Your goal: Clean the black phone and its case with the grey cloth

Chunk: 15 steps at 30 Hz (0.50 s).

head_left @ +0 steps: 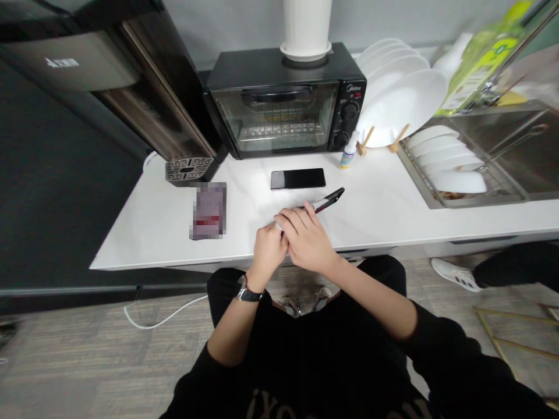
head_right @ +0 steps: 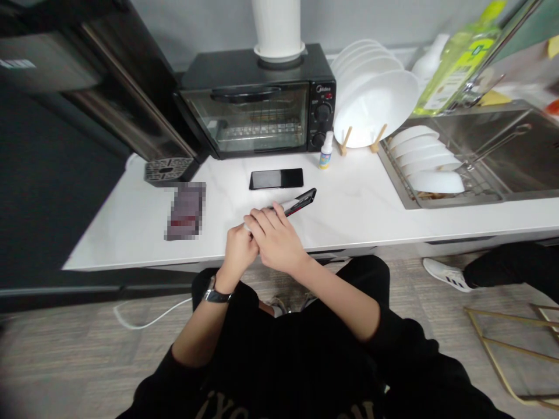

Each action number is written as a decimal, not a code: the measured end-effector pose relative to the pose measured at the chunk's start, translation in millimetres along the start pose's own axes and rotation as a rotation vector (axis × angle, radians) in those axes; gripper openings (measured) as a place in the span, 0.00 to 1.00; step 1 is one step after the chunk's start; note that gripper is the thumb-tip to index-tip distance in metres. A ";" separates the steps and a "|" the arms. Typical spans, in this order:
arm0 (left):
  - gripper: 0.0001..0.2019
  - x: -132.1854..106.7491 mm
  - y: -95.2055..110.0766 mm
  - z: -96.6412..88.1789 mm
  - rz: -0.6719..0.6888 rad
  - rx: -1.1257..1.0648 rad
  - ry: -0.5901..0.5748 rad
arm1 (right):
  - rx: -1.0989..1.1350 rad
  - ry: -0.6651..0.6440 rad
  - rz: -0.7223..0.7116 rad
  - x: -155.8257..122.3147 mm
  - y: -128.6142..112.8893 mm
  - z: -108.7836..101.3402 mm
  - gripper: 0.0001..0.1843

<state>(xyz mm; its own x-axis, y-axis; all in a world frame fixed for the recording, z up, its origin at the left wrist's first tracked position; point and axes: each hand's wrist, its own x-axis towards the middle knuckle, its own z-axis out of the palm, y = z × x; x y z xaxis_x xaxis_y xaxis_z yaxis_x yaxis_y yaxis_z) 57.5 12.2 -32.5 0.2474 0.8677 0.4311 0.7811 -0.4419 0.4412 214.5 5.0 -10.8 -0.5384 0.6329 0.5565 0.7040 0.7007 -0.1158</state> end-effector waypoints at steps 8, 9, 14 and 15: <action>0.13 2.5 11.8 -1.8 0.009 -0.114 0.016 | -0.167 0.010 0.186 -0.7 82.6 -19.1 0.15; 0.13 3.2 13.0 -1.8 0.000 -0.109 0.014 | -0.176 0.022 0.222 1.3 83.1 -19.3 0.14; 0.11 3.9 8.6 0.6 -0.039 -0.044 -0.038 | -0.049 0.081 0.218 5.9 25.4 -3.3 0.19; 0.11 3.5 6.2 1.3 -0.041 -0.015 -0.047 | -0.014 0.056 0.166 5.5 11.6 0.4 0.21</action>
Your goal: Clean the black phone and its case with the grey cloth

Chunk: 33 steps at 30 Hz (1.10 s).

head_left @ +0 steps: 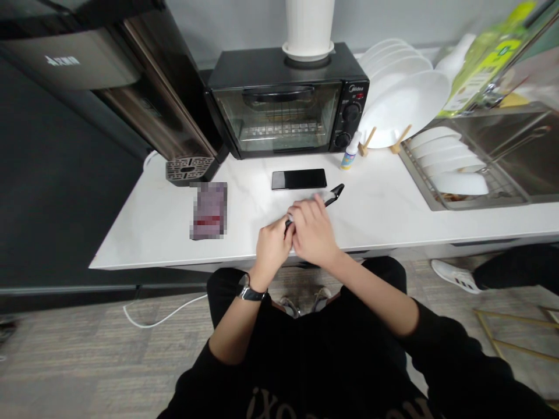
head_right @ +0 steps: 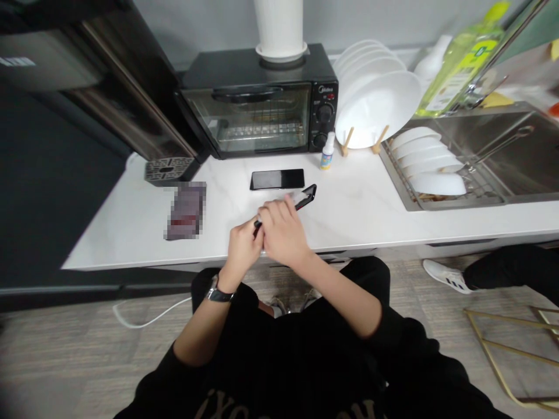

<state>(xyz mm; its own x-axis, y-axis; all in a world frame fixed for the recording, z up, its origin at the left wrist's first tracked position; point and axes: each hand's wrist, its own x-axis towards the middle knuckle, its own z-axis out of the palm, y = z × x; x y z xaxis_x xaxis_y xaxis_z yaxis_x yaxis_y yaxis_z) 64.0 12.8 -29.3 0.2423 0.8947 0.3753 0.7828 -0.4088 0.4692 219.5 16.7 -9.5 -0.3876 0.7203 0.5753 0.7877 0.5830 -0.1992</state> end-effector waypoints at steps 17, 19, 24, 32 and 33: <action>0.12 -2.2 2.8 -0.8 0.010 -0.043 0.026 | 0.047 -0.013 0.023 -11.5 22.1 -3.2 0.30; 0.10 -3.1 -1.1 0.6 0.013 0.017 0.031 | 0.079 -0.080 -0.072 -16.3 -1.0 -2.5 0.32; 0.11 -3.0 -2.1 0.3 0.011 0.019 0.048 | 0.070 -0.142 -0.134 -13.0 19.3 -10.8 0.40; 0.12 0.3 6.9 -3.9 -0.013 -0.066 0.044 | 0.017 0.035 0.118 -1.9 39.8 -6.4 0.36; 0.12 0.3 5.3 -3.3 -0.016 -0.052 0.040 | 0.051 0.005 0.077 -3.9 24.0 -4.8 0.36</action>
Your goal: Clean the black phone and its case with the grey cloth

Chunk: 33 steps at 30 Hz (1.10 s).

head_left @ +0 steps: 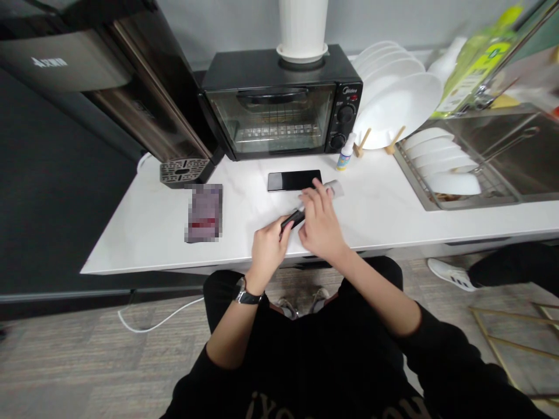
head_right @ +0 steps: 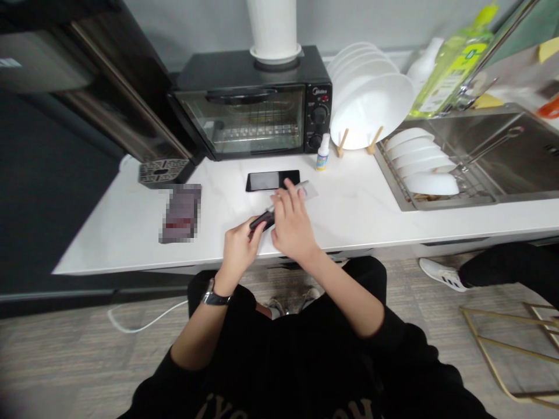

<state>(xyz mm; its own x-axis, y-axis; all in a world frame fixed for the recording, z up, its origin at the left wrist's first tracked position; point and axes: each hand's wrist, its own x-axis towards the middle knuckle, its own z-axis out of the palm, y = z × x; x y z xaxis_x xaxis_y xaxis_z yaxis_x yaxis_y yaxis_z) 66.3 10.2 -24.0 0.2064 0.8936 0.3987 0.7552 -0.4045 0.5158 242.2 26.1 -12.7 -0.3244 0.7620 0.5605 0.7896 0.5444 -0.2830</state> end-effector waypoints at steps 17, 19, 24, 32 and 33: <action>0.12 0.6 -0.7 -0.4 -0.004 -0.071 -0.009 | -0.081 0.106 0.119 2.2 -23.9 11.4 0.21; 0.11 -0.6 -4.2 -0.4 -0.002 -0.035 -0.007 | -0.073 0.036 0.027 -7.4 -46.5 16.4 0.23; 0.10 -2.2 -5.8 -2.1 0.004 -0.041 -0.003 | -0.072 -0.035 -0.111 -8.8 -20.9 9.6 0.27; 0.14 1.3 2.4 -1.5 -0.026 -0.087 -0.010 | -0.098 0.121 0.180 6.8 20.1 0.7 0.24; 0.14 1.5 1.9 -1.5 -0.028 -0.091 -0.009 | -0.077 0.113 0.163 4.0 7.9 3.9 0.25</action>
<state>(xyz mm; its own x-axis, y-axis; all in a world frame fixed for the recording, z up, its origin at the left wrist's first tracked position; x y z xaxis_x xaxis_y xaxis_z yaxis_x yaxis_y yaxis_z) 67.1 10.5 -21.3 0.1918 0.9065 0.3762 0.7009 -0.3948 0.5940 245.1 34.8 -15.6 -0.1321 0.7910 0.5974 0.8659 0.3854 -0.3188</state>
